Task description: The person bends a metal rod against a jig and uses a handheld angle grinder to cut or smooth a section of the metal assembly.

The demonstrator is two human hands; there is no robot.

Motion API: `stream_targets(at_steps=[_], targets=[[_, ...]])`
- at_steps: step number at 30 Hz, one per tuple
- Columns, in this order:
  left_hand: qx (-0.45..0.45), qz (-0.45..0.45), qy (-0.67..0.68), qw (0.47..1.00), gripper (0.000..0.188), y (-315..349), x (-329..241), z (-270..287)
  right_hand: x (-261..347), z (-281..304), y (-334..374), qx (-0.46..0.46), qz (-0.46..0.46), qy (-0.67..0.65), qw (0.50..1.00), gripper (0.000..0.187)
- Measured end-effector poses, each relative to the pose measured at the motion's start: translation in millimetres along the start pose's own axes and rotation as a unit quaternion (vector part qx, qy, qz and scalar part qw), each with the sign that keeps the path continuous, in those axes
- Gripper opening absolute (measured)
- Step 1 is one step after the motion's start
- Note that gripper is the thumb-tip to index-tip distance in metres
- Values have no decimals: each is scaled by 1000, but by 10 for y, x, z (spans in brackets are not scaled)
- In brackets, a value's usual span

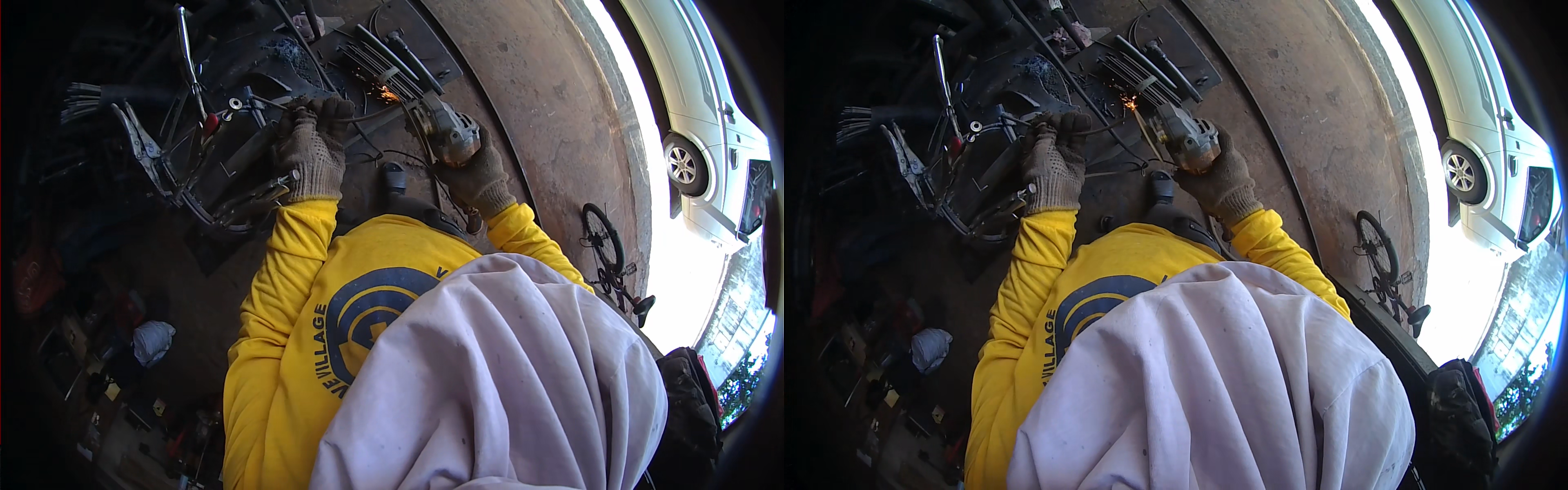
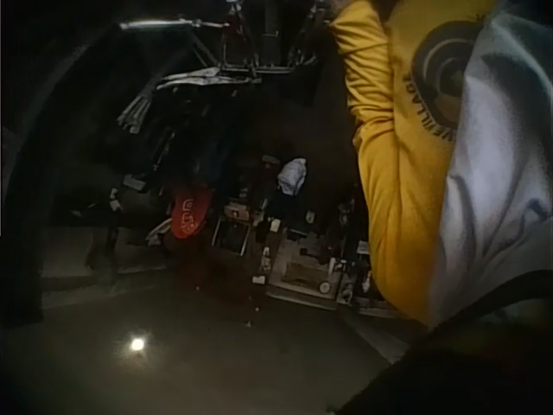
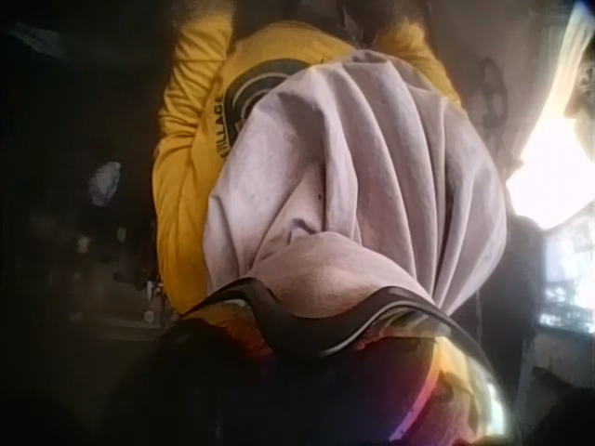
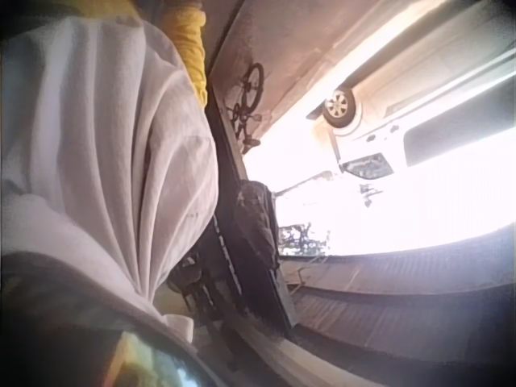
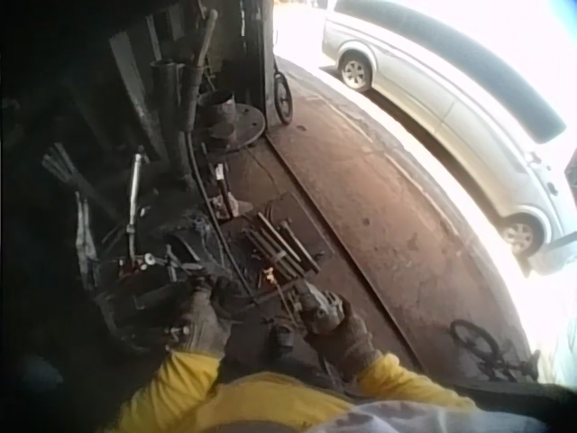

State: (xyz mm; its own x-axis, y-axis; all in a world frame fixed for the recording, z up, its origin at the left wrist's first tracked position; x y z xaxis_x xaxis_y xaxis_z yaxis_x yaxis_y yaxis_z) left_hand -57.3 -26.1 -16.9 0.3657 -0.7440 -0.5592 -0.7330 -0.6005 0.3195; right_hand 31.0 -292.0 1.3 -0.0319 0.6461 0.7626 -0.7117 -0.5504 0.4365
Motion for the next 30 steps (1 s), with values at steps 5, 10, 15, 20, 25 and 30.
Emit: stream_targets(at_steps=[5,10,15,20,25,30], targets=[[12,19,48,999,14,-30,3,97,79,16,16,11,-24,-11,1000,95],[-3,23,-1,1000,15,6,-3,-33,61,16,-6,10,-33,-12,999,97],[-6,23,-16,1000,13,13,-18,-68,7,-6,-30,10,-15,-14,1000,97],[19,47,38,998,15,-5,8,-50,-234,12,-59,-22,-46,-64,997,92],[139,108,149,973,21,14,62,-54,-474,99,-80,-49,-29,-103,993,88],[208,145,209,945,27,44,119,-165,-441,210,-47,-69,-29,-118,990,81]])
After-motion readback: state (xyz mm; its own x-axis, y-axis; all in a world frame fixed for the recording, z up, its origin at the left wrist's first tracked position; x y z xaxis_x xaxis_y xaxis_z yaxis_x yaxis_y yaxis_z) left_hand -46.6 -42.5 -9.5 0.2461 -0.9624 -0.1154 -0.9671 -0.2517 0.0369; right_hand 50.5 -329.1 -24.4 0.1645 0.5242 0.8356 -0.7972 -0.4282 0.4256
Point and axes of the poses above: each hand's wrist, its own y-axis away from the middle knuckle, its own z-axis out of the back of the hand, x = y × z, the point moved 6 cm from there along -y, towards the middle knuckle, and after that the axes turned 14 degrees about x, right-handed, at the moved point
